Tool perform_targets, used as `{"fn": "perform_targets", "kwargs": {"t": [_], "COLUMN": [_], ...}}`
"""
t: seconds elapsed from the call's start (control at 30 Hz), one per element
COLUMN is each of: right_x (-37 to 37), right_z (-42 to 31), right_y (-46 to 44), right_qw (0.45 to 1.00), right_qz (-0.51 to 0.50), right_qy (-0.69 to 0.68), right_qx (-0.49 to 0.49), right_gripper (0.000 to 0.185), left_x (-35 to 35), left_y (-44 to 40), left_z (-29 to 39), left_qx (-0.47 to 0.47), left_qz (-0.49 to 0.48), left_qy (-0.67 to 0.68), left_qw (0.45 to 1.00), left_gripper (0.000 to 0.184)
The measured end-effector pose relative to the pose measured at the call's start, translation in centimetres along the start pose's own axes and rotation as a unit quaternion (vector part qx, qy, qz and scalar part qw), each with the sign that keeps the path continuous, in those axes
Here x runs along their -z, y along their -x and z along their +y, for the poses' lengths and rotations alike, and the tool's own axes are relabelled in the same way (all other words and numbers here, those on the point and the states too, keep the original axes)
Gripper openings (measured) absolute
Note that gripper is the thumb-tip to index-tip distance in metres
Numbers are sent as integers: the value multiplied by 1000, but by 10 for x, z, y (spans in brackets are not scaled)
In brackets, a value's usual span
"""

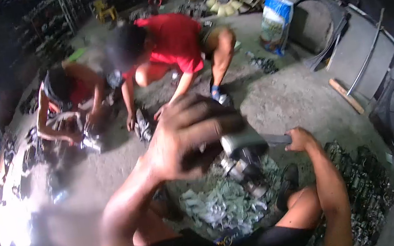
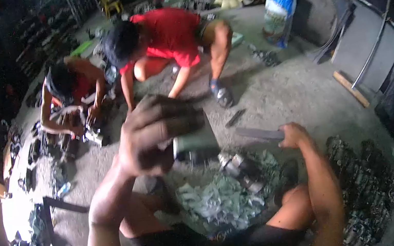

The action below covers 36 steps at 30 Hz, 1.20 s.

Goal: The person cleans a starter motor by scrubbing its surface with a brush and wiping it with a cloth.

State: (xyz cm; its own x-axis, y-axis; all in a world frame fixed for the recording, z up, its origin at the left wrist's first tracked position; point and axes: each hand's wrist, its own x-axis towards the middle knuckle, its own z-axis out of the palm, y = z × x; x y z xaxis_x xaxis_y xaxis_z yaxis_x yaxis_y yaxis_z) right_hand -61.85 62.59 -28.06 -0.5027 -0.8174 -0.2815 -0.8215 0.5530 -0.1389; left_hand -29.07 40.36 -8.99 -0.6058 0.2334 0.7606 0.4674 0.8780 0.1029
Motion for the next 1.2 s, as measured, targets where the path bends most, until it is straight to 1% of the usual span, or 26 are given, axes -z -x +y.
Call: {"fn": "perform_targets", "kwargs": {"t": [0.03,0.07,0.1,0.17,0.27,0.3,0.37,0.4,0.43,0.53,0.63,0.73,0.77,0.83,0.9,0.97,1.03,1.07,1.1,1.13,1.2], "right_x": [0,1,6,8,-4,-17,-63,-68,-63,-68,-69,-83,-81,-60,-90,-78,-64,-66,-82,-111,-121], "right_z": [5,9,10,5,8,11,31,28,23,28,29,41,41,17,47,30,11,10,28,64,69], "right_y": [0,0,-2,-11,-29,-35,-44,-43,-38,-42,-44,-57,-56,-46,-64,-58,-55,-49,-52,-69,-64], "right_qw": [1000,1000,999,996,978,976,988,992,989,979,984,985,984,981,991,986,983,981,990,995,994], "right_qz": [14,23,21,6,-46,-58,-47,-42,-101,-149,-125,-99,-111,-135,-96,-118,-130,-138,-115,-90,-93], "right_qy": [-8,-16,19,86,201,207,147,116,93,112,102,86,69,31,32,74,63,57,53,49,61], "right_qx": [-1,0,-14,-34,-22,-25,-25,-24,-46,-88,-70,-115,-123,-136,-90,-86,-109,-121,-67,-13,-5], "right_gripper": [42,37,36,34,35,37,38,39,39,41,41,41,41,41,42,42,41,40,39,38,37], "left_x": [9,15,19,25,37,38,41,43,43,44,46,47,46,44,43,45,44,41,39,35,28], "left_y": [-14,-23,-30,-34,-29,-25,-21,-20,-20,-15,-14,-13,-13,-17,-20,-22,-25,-24,-22,-16,-13], "left_z": [12,22,29,41,57,59,59,59,61,61,65,65,66,66,68,73,83,83,83,75,71], "left_qx": [-44,-87,-120,-152,-120,-107,-101,-97,-96,-94,-89,-95,-99,-111,-116,-100,-59,-56,-53,-75,-98], "left_qz": [-5,-3,16,58,96,118,136,145,160,177,186,191,191,190,172,147,136,139,141,150,177], "left_qy": [-13,-28,-34,-39,-41,-25,-17,-13,-21,-18,-14,0,4,12,23,30,24,25,26,34,45], "left_qw": [999,996,992,986,987,987,985,985,982,980,978,977,976,975,978,984,989,988,988,985,978], "left_gripper": [30,29,28,26,32,30,23,21,20,20,20,19,19,18,19,20,21,21,22,22,23]}}
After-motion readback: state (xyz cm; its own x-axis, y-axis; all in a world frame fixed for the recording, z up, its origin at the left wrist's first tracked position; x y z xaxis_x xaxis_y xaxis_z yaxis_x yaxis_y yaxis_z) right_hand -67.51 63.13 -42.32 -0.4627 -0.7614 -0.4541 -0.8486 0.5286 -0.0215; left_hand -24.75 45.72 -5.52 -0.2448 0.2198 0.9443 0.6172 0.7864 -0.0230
